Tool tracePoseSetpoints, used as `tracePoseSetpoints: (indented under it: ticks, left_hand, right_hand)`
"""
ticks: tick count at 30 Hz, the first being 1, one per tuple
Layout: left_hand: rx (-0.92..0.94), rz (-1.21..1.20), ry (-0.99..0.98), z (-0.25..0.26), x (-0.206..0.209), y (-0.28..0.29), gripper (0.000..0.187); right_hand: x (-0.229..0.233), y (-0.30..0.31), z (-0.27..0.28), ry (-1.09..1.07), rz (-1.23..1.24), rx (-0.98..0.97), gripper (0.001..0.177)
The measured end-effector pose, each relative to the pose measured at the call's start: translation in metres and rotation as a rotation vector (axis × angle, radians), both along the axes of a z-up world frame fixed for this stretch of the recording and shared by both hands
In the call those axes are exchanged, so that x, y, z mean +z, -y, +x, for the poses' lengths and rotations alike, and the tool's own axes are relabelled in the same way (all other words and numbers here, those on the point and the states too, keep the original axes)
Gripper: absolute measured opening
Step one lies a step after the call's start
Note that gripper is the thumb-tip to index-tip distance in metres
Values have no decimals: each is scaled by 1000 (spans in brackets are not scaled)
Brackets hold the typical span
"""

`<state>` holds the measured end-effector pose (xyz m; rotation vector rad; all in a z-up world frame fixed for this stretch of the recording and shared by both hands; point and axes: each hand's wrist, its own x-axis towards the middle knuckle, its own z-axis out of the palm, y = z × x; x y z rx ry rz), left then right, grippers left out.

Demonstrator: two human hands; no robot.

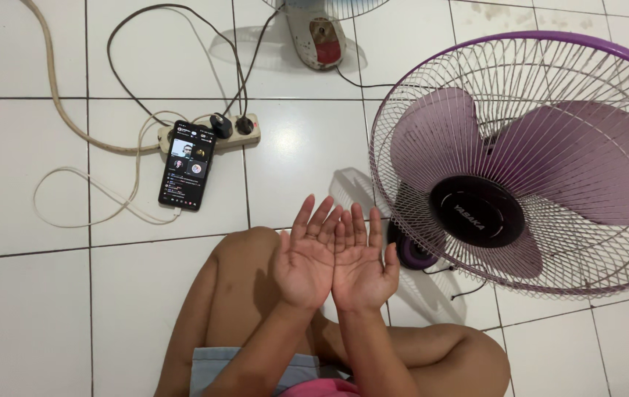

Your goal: The person disassembles a purple standing fan by hand. They remove the front grille, the fan blades, the rear grille, and the motor housing, placing each component on the floor.

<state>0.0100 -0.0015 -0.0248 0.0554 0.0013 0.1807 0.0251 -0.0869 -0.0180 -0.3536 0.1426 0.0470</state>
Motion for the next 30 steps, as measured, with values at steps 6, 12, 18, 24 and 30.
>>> tracePoseSetpoints:
  ticks: [6, 12, 18, 24, 30]
  left_hand:
    - [3, 254, -147, 1, -34, 10, 21]
    - [51, 238, -182, 10, -82, 22, 21]
    - [-98, 596, -304, 14, -93, 45, 56]
    - [-307, 682, -392, 20, -81, 73, 107]
    - [-561, 1037, -367, 19, -82, 134, 110]
  right_hand:
    - [-9, 11, 0, -45, -156, -15, 57]
    - [-42, 31, 2, -153, -168, -46, 31]
    - [-41, 53, 6, -60, -215, 37, 32]
    - [42, 133, 2, 78, -419, -183, 47]
    - [22, 220, -17, 266, -872, -935, 38]
